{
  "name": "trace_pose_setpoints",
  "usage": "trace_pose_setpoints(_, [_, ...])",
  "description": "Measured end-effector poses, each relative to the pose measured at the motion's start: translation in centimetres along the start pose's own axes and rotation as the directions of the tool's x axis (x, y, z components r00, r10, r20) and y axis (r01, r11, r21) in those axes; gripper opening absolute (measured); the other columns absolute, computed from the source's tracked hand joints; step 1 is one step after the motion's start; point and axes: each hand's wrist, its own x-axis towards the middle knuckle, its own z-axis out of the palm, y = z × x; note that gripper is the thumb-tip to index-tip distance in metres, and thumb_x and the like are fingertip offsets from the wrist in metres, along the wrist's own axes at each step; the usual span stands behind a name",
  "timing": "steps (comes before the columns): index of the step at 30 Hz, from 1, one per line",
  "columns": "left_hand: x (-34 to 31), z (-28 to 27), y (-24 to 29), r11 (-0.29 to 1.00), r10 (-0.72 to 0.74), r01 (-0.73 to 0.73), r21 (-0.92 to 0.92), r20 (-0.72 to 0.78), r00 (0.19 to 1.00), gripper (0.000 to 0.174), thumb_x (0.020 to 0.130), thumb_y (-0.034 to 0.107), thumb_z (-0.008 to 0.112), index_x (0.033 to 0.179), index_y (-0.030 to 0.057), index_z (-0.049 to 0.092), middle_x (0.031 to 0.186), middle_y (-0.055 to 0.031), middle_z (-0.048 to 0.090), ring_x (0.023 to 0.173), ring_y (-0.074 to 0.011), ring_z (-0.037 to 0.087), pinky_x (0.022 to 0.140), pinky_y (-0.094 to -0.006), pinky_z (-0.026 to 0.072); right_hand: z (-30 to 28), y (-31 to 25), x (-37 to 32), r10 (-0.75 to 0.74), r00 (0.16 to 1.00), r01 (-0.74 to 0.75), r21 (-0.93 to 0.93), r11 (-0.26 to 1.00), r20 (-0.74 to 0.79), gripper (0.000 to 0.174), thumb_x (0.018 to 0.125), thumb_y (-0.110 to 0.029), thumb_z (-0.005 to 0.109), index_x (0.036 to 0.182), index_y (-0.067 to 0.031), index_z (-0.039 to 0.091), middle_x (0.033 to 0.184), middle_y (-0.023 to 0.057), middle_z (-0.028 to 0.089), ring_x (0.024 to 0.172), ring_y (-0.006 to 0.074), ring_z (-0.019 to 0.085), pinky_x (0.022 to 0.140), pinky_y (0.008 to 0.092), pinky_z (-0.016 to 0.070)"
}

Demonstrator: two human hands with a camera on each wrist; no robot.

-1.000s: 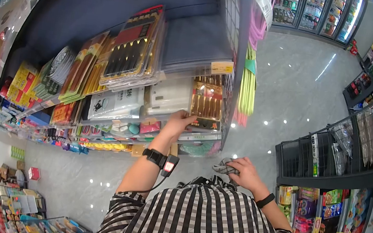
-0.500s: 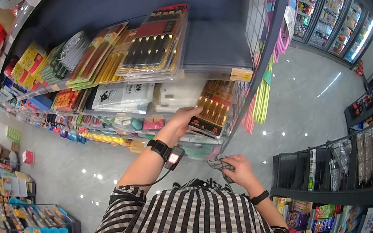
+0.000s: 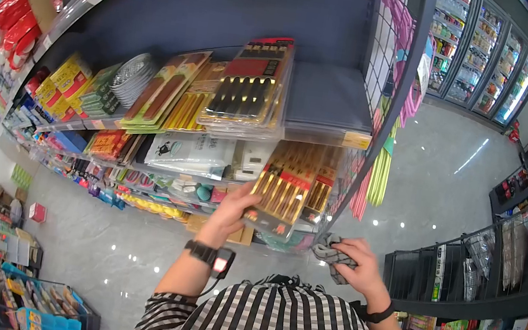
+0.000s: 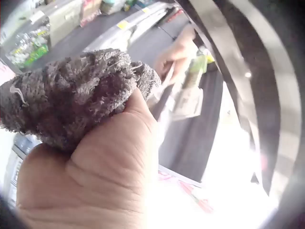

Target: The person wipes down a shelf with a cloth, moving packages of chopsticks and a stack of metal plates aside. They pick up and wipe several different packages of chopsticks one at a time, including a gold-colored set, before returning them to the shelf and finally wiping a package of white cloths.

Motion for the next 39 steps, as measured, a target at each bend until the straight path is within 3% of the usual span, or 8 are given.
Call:
trace_pose_setpoints(9, [-9.5,-0.3,0.2,0.989,0.112,-0.108,0.105,-0.024,0.993,0.057,0.083,0.0,0.053,0.138,-0.0027,0.036,0.127,-0.0098,0.054,0.116,-0.0176,0.051,0.097,-0.0298,0.042,7.7,-9.3,10.0,-0.683,0.695,0.707,-0.038,0.706,0.226,0.053,0.058,-0.019,0.075,0.11,-0.0166,0.066,0.118,0.0097,0.052,0.111,0.0333,0.049,0.091,0.0495,0.0413])
trace_pose_setpoints(13, [-13.6,-1.6,1.3,0.957,0.223,-0.208,0.203,-0.053,0.973,0.06,0.082,-0.003,0.054,0.139,-0.0029,0.034,0.129,-0.0112,0.052,0.118,-0.0173,0.051,0.096,-0.0311,0.0435,10.5,-8.7,14.2,-0.717,0.674,0.737,-0.225,0.637,0.178,0.053,0.059,-0.021,0.072,0.111,-0.0178,0.061,0.115,0.0086,0.052,0.112,0.0329,0.048,0.091,0.0505,0.041])
trace_pose_setpoints(15, [-16.6,-2.3,2.3,0.941,0.0,0.015,0.339,-0.044,0.999,0.063,0.081,-0.004,0.055,0.139,-0.0033,0.033,0.131,-0.0113,0.051,0.119,-0.0172,0.05,0.097,-0.0303,0.0423,10.8,-7.1,18.0,-0.627,0.778,0.603,-0.332,0.725,0.041,0.043,0.066,-0.019,0.067,0.109,-0.0146,0.061,0.11,0.0108,0.056,0.104,0.0332,0.052,0.089,0.0475,0.0427])
trace_pose_setpoints(19, [-18.9,-3.2,2.1,0.967,0.105,-0.083,0.242,-0.08,0.991,0.065,0.079,-0.005,0.056,0.139,-0.0041,0.034,0.129,-0.0108,0.053,0.118,-0.0175,0.052,0.099,-0.0307,0.0404,12.2,-7.0,20.3,-0.362,0.924,0.331,-0.221,0.918,-0.121,0.034,0.073,-0.021,0.065,0.105,-0.0088,0.063,0.109,0.0127,0.059,0.099,0.0307,0.054,0.084,0.0438,0.0441])
trace_pose_setpoints(23, [-18.8,-4.1,0.9,0.98,0.156,-0.125,0.155,-0.201,0.967,0.065,0.078,-0.003,0.058,0.139,-0.0044,0.034,0.129,-0.0113,0.054,0.115,-0.0184,0.055,0.098,-0.0313,0.0419,16.8,-10.5,13.6,-0.744,0.632,0.768,-0.046,0.639,0.218,0.049,0.063,-0.023,0.072,0.11,-0.0099,0.063,0.106,0.0084,0.058,0.092,0.0296,0.055,0.084,0.043,0.0442])
trace_pose_setpoints(26, [-18.2,-6.2,-0.6,0.972,0.235,-0.234,0.027,-0.204,0.951,0.064,0.08,-0.002,0.057,0.14,-0.0042,0.033,0.126,-0.0103,0.055,0.113,-0.0178,0.055,0.093,-0.0291,0.0457,16.8,-11.9,11.4,-0.797,0.519,0.792,0.176,0.584,0.309,0.046,0.062,-0.017,0.072,0.106,-0.0113,0.063,0.101,0.0052,0.057,0.092,0.0268,0.054,0.081,0.0416,0.0446])
trace_pose_setpoints(33, [-23.3,-6.4,5.4,0.924,0.017,0.055,0.379,-0.183,0.983,0.066,0.076,-0.008,0.06,0.138,-0.0043,0.037,0.119,-0.0122,0.058,0.104,-0.0185,0.058,0.086,-0.0315,0.0477,12.0,-5.5,17.7,-0.613,0.79,0.593,-0.231,0.771,-0.019,0.047,0.063,-0.016,0.071,0.109,-0.0082,0.062,0.102,0.0098,0.057,0.091,0.0302,0.052,0.081,0.0386,0.046])
trace_pose_setpoints(39, [-27.7,-4.6,11.0,0.905,0.19,-0.094,0.415,-0.198,0.962,0.061,0.067,-0.003,0.069,0.124,-0.0134,0.049,0.112,-0.018,0.063,0.102,-0.0243,0.061,0.091,-0.0338,0.0458,9.1,2.3,9.8,-0.497,0.853,0.516,-0.115,0.849,0.161,0.044,0.065,-0.015,0.068,0.109,-0.0086,0.063,0.101,0.0093,0.059,0.09,0.0298,0.053,0.08,0.0383,0.048])
